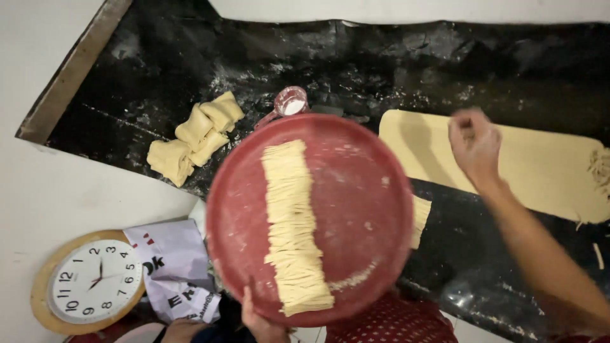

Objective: Processing freshly made noodles by cutting long strands into smaller portions and gathering them into a bowl.

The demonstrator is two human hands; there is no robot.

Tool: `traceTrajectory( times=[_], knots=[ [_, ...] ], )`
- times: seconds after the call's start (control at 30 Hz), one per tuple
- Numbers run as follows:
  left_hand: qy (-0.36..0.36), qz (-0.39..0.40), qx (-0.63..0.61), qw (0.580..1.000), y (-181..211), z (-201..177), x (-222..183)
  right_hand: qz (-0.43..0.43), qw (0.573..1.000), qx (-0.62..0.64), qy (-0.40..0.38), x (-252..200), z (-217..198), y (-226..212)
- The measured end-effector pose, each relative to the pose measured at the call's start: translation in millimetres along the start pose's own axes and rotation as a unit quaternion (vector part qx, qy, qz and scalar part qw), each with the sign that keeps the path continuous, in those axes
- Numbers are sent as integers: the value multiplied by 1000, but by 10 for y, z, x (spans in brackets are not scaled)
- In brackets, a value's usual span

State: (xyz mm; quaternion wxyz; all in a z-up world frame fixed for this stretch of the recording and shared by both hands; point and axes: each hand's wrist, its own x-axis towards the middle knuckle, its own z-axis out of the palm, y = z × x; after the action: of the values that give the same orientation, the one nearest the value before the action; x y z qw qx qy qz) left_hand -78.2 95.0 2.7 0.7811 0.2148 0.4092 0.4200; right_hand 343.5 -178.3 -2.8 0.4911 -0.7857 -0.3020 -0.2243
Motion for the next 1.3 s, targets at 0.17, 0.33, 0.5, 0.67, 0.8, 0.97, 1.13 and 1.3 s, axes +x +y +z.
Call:
traceTrajectory(
  times=[0.17,0.33,0.5,0.67,0.8,0.97,1.13,1.3],
  knots=[
    [189,712,305,604,-121,870,-574,229,877,-162,-389,-1932,609,655],
    [201,12,62,978,579,300,-160,165,821,-291,-463,-2871,1191,867],
    [148,10,61,987,717,-125,464,124,722,-424,-532,-2780,1465,1222],
    [-14,516,263,815,368,-1080,1616,306,750,-359,-464,-2554,1431,1360],
    [77,11,46,996,953,-342,1730,349,710,-382,-477,-2642,1487,1341],
    [56,-15,128,990,1158,207,1952,432,772,-277,-374,-3020,1493,987],
    [19,-20,165,986,1123,218,2222,455,742,-327,-367,-3220,1397,566],
    [-8,-61,103,993,964,96,2479,438,748,-361,-344,-3389,1369,299]
  ],
)
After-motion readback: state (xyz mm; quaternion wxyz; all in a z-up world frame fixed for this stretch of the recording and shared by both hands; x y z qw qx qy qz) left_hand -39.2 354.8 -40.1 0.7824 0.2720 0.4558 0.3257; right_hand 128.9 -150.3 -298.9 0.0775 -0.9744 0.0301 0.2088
